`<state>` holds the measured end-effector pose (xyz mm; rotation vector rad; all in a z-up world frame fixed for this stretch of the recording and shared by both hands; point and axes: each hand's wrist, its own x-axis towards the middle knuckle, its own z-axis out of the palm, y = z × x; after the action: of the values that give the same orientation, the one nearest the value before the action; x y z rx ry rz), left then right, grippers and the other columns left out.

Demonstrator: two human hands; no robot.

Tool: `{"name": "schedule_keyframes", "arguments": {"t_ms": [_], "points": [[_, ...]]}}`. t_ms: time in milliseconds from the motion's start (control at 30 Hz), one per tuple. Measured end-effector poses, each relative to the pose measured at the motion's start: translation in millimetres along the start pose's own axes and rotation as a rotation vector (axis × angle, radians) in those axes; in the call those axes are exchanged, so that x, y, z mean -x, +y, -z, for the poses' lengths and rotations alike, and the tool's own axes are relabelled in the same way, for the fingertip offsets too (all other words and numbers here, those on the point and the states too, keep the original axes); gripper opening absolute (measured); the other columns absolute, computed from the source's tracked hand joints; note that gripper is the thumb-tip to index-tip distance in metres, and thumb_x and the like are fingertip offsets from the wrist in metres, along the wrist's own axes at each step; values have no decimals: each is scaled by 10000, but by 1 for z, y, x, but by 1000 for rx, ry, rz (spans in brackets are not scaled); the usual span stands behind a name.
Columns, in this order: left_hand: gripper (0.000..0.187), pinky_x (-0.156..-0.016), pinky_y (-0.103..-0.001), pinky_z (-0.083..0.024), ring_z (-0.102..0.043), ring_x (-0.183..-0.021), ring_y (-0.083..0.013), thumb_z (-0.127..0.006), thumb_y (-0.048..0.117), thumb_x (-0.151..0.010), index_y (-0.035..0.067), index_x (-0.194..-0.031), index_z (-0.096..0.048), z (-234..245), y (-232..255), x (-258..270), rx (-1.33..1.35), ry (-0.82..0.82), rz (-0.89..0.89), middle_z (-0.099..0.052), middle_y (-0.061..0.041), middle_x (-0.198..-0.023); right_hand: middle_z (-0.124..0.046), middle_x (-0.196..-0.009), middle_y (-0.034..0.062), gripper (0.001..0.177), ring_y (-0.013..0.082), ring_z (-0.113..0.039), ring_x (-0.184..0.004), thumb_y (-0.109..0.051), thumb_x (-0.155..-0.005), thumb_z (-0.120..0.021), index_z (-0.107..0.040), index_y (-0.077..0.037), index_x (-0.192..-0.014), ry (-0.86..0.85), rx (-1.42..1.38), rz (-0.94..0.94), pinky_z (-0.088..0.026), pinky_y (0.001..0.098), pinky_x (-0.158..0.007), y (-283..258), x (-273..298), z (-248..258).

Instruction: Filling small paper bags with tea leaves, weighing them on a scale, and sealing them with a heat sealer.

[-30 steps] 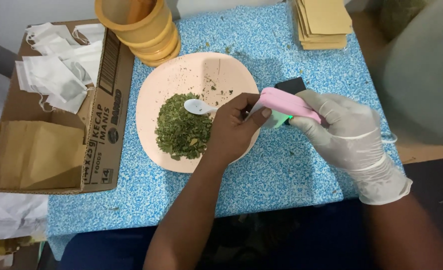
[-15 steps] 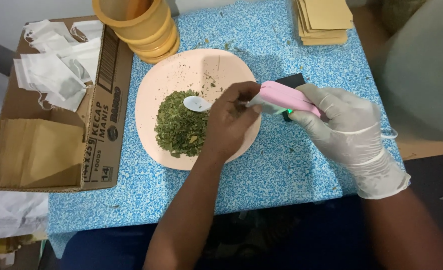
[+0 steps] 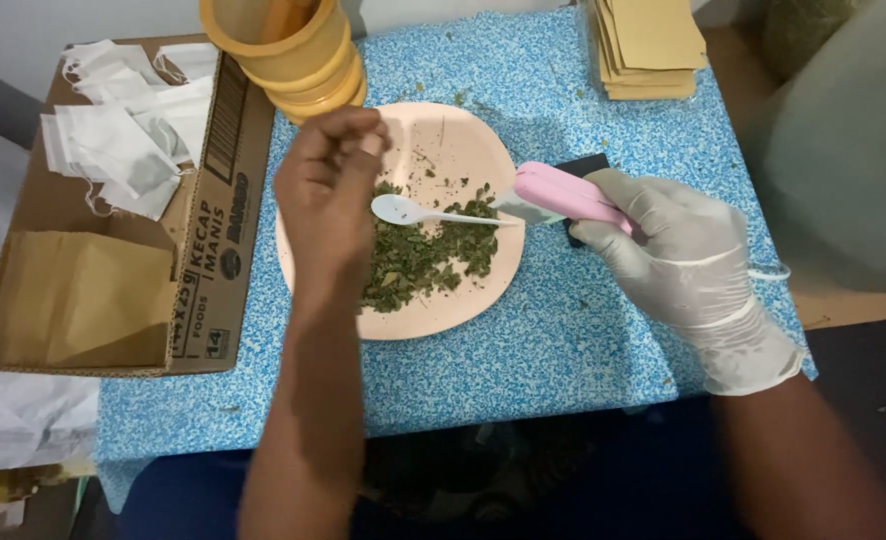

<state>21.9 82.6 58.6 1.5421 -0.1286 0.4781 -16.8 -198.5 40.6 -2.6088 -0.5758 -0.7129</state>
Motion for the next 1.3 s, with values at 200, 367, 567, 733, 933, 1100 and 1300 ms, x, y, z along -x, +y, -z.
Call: {"name": "schedule_keyframes", "arguments": {"t_ms": [200,367,567,733,933,1100,1300], "points": [[116,-855,-289,-513,-592,-968,-141,-653,145,-1001,96,-1106,-655,27,-16,-15,-201,-107,-173,-662,-17,-1041,-753,-959,90,393,269,-686,-792,-384,-1018,-677,-758,-70,-1241,16,7,26,-493,381,-603,-2,-1,-3],[195,-821,-305,-544,-644,-971,-169,-630,174,-934,106,-1113,-663,25,-19,1,-221,-50,-39,-686,-42,-1009,-654,-764,5,404,183,-588,-642,-449,-1049,-585,-763,-130,-1223,-19,63,27,-401,329,-514,-8,-6,-2],[153,-784,-320,-525,-612,-871,-183,-608,34,-957,66,-1100,-654,33,-24,4,-352,-158,-240,-648,-73,-1035,-565,-710,18,488,184,-523,-615,-445,-1055,-512,-754,-77,-1265,-70,-26,12,-397,331,-522,-14,-10,-1],[153,-780,-331,-532,-628,-879,-189,-631,31,-954,69,-1100,-657,35,-25,4,-361,-143,-250,-665,-74,-1036,-585,-717,5,483,180,-533,-615,-459,-1052,-514,-758,-107,-1274,-74,11,17,-402,321,-512,-11,-8,-5],[137,-790,-345,-558,-649,-933,-219,-598,66,-969,47,-1097,-643,31,-25,4,-332,-182,-273,-657,-90,-1028,-628,-750,15,529,186,-561,-635,-476,-1045,-495,-776,-83,-1261,-53,4,40,-413,314,-518,-14,-9,-6],[128,-792,-345,-570,-652,-945,-218,-592,83,-973,51,-1085,-644,30,-24,6,-326,-191,-261,-654,-84,-1027,-619,-766,18,499,188,-554,-650,-463,-1048,-512,-763,-84,-1254,-68,6,31,-403,317,-526,-13,-6,-7],[104,-767,-332,-542,-630,-913,-211,-604,35,-970,56,-1067,-637,29,-25,6,-323,-190,-293,-645,-77,-994,-637,-794,21,468,190,-555,-661,-438,-1050,-547,-770,-84,-1260,-43,-19,19,-405,316,-530,-13,-4,-7]]}}
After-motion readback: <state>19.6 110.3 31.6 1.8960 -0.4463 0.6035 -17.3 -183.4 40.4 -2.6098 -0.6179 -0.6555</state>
